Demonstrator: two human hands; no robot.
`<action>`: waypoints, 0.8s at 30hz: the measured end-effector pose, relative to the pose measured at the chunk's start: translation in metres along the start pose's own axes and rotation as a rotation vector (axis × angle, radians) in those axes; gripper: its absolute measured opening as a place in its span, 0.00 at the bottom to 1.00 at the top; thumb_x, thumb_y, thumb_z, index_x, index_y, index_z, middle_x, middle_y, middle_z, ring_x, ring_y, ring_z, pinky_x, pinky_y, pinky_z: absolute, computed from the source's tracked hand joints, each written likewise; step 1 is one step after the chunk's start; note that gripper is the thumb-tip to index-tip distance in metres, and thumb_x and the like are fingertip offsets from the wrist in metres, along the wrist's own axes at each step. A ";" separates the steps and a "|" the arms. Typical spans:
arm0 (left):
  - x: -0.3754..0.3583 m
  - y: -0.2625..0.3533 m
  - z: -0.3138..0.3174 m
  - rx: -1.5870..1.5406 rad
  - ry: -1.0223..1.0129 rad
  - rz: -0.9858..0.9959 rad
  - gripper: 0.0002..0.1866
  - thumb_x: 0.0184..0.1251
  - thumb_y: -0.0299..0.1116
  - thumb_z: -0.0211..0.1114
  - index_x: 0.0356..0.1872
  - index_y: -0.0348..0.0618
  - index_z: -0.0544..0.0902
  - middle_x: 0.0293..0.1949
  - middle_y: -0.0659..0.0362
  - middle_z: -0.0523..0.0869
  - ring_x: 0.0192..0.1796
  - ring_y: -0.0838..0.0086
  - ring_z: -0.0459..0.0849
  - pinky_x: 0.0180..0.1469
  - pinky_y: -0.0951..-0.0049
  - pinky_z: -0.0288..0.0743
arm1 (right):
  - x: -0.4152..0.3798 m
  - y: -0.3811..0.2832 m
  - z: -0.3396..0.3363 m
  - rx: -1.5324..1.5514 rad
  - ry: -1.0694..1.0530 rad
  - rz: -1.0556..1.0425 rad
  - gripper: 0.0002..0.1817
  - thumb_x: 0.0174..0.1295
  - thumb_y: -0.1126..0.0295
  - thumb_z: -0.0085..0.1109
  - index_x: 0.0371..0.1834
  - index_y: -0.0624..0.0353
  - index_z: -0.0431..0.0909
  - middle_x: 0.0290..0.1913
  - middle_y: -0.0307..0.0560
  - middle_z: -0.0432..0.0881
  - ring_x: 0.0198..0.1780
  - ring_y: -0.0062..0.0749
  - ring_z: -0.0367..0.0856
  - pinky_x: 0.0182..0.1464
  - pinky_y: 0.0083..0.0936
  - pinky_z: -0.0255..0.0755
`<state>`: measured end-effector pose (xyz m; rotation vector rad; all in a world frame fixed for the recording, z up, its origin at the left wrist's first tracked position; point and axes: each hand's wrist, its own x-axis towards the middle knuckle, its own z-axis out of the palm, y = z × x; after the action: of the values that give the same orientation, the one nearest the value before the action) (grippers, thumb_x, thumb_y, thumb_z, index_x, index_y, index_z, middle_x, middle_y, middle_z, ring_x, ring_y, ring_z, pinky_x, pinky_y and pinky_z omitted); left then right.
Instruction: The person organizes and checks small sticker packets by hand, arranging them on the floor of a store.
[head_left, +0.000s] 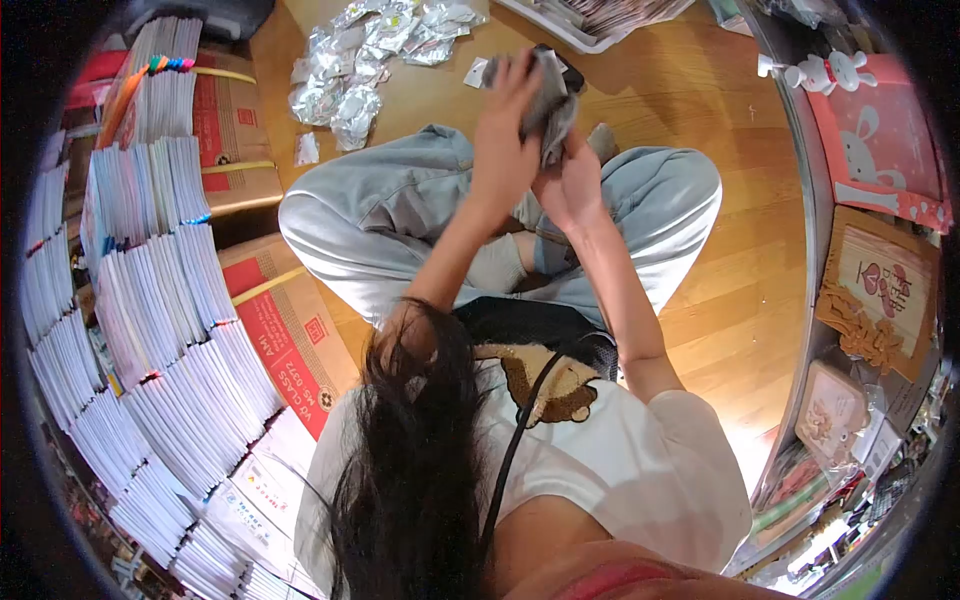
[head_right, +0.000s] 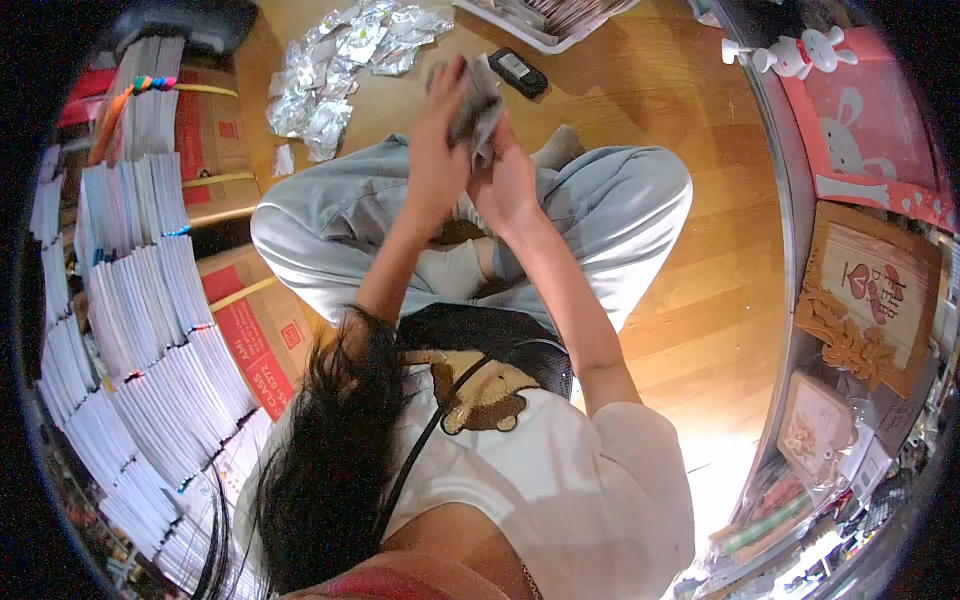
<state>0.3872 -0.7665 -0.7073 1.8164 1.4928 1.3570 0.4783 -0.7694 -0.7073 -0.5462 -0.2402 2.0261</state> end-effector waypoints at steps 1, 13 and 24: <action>-0.015 0.005 0.001 0.072 -0.034 0.027 0.33 0.41 0.17 0.50 0.58 0.41 0.70 0.66 0.53 0.62 0.69 0.51 0.52 0.68 0.55 0.47 | 0.001 -0.004 -0.011 0.038 -0.014 0.028 0.26 0.69 0.53 0.34 0.63 0.57 0.59 0.61 0.45 0.67 0.61 0.33 0.66 0.63 0.35 0.57; -0.026 0.007 -0.009 0.088 -0.072 0.012 0.32 0.41 0.15 0.51 0.56 0.37 0.70 0.64 0.54 0.64 0.69 0.52 0.54 0.69 0.59 0.46 | -0.027 0.019 -0.010 0.091 0.066 0.066 0.23 0.70 0.56 0.36 0.63 0.56 0.60 0.58 0.42 0.70 0.59 0.29 0.68 0.61 0.30 0.60; -0.024 -0.016 -0.043 0.225 -0.256 -0.244 0.22 0.52 0.22 0.57 0.52 0.36 0.72 0.53 0.46 0.75 0.55 0.50 0.73 0.54 0.62 0.68 | -0.069 0.032 -0.017 0.006 0.072 0.162 0.22 0.69 0.62 0.39 0.62 0.62 0.59 0.58 0.48 0.70 0.58 0.35 0.69 0.61 0.31 0.62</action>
<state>0.3436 -0.7931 -0.7116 1.7871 1.7113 0.8364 0.4901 -0.8455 -0.7154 -0.6519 -0.1499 2.1581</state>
